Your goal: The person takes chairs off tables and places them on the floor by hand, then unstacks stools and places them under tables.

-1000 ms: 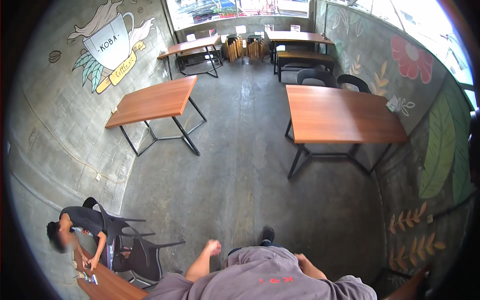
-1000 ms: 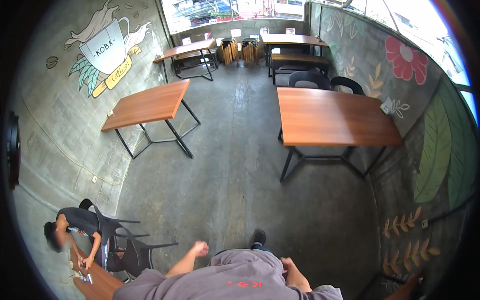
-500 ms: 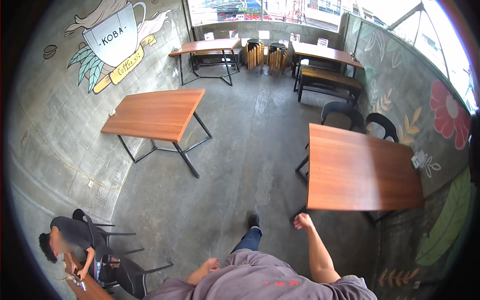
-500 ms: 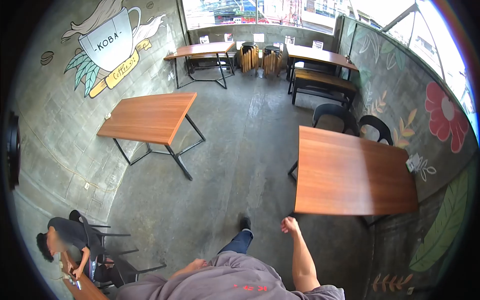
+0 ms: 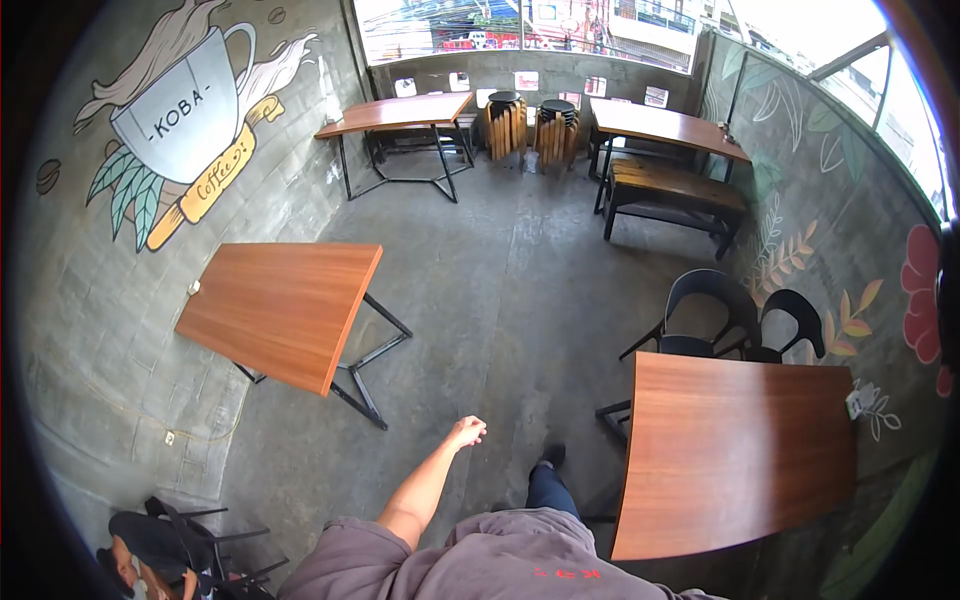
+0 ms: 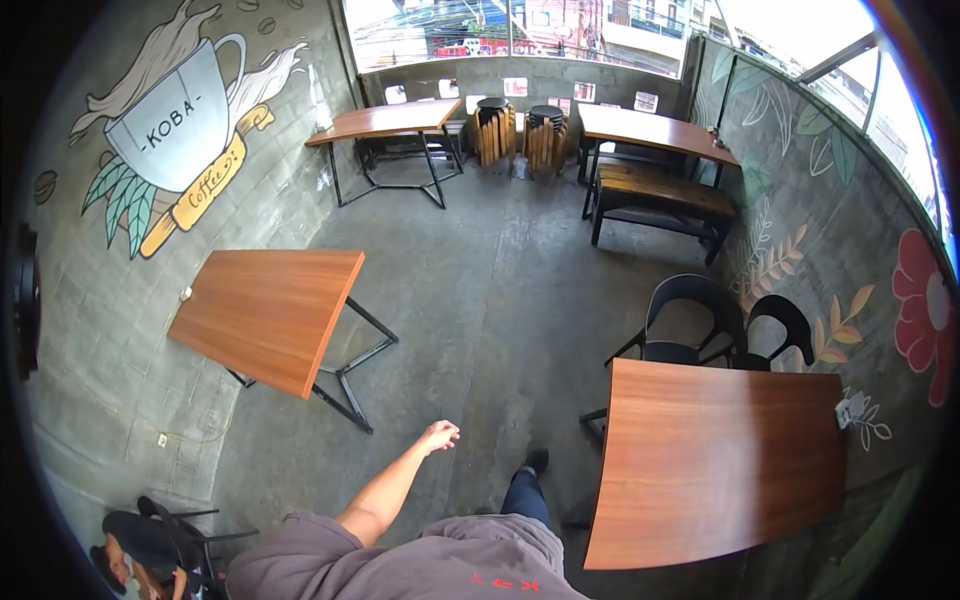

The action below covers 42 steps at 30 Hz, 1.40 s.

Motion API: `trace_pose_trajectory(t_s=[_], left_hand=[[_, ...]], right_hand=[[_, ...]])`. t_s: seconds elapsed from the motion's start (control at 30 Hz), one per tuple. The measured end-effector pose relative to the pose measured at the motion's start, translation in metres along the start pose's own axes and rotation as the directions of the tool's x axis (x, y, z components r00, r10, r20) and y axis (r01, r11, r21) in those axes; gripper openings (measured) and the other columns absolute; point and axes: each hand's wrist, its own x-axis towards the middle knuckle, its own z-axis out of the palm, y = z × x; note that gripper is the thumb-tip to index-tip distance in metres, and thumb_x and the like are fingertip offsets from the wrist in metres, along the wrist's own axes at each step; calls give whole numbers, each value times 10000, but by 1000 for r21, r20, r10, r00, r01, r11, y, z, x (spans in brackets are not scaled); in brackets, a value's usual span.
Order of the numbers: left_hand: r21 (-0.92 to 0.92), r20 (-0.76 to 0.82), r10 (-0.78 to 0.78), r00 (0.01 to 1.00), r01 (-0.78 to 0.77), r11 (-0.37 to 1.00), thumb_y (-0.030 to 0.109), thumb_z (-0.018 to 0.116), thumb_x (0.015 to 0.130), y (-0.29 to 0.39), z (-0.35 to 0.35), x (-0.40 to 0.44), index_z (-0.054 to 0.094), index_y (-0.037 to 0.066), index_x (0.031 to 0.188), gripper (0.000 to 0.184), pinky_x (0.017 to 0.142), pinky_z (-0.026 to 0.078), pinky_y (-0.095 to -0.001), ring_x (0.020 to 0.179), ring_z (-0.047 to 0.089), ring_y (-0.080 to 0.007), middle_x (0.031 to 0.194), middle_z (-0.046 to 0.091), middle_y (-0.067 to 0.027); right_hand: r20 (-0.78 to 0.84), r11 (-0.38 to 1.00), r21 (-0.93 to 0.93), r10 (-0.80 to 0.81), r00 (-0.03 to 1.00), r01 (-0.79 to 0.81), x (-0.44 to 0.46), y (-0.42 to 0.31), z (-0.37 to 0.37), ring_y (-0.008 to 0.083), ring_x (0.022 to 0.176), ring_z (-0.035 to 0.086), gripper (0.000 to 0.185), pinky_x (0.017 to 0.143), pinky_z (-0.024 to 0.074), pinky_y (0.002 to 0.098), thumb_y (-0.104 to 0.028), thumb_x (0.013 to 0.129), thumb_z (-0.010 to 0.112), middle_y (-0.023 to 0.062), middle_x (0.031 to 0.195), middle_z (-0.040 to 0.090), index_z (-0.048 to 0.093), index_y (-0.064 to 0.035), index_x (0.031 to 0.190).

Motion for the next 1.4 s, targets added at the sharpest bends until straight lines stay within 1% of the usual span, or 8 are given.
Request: trace_pose_trajectory(t_s=[0.2,0.33,0.5,0.73,0.9,1.17,1.33,1.4], left_hand=[[26,-38,-179,983,180,983,252,501,884,21,-46,98,578,47,1036,266,492,459,-257,615,591,-132,897,645,-68],[-135,-40,-600,799,591,795,255,517,830,-8,-75,98,556,69,981,243,562,489,-338,690,609,-203,918,633,-39],[-272,-32,-743,669,709,651,263,503,844,24,-73,135,545,83,1046,274,608,488,-356,708,616,-230,980,636,-43],[-464,16,-624,781,559,687,263,487,861,141,-66,307,557,83,1061,278,671,487,-352,767,612,-224,1004,636,-41],[-215,56,-672,739,666,714,287,500,856,245,-119,460,572,85,1044,286,574,507,-319,729,607,-201,1027,633,-34],[-156,-69,-249,966,236,959,232,499,859,498,-240,729,569,35,995,249,455,452,-264,584,584,-145,886,638,-70],[-212,-99,-38,994,16,977,224,483,898,642,-261,831,571,54,1026,230,503,459,-250,608,590,-131,919,644,-70],[-187,-81,-54,995,38,982,221,478,901,669,-256,861,573,59,1025,225,509,460,-252,613,591,-129,917,643,-67]], right_hand=[[0,993,-37,-116,993,116,60,-219,-69,250,627,631,328,514,510,406,-339,778,556,132,761,632,643,-40,880],[-20,957,-78,-283,959,281,64,-411,-133,253,646,632,346,528,510,410,-350,774,565,134,778,634,643,-37,899],[-37,839,-106,-540,841,534,44,-659,-183,256,669,634,371,547,511,416,-363,769,577,136,799,637,645,-32,922],[42,763,-182,-624,781,620,61,-865,-182,260,702,636,408,572,511,424,-381,761,594,138,829,640,646,-26,954],[69,875,-285,-388,919,391,100,-913,-178,263,725,638,436,590,511,430,-395,756,606,140,851,642,648,-22,978],[-25,900,-190,-403,915,392,144,-974,-197,267,762,640,483,619,512,439,-416,747,625,143,885,646,649,-15,1015],[-36,855,-234,-483,875,463,238,-1023,-220,270,785,642,513,637,512,445,-429,742,637,145,906,648,651,-11,1038],[-48,913,-113,-399,916,392,204,-1092,-233,269,776,641,499,637,516,442,-407,730,661,139,905,648,651,-6,1027]])
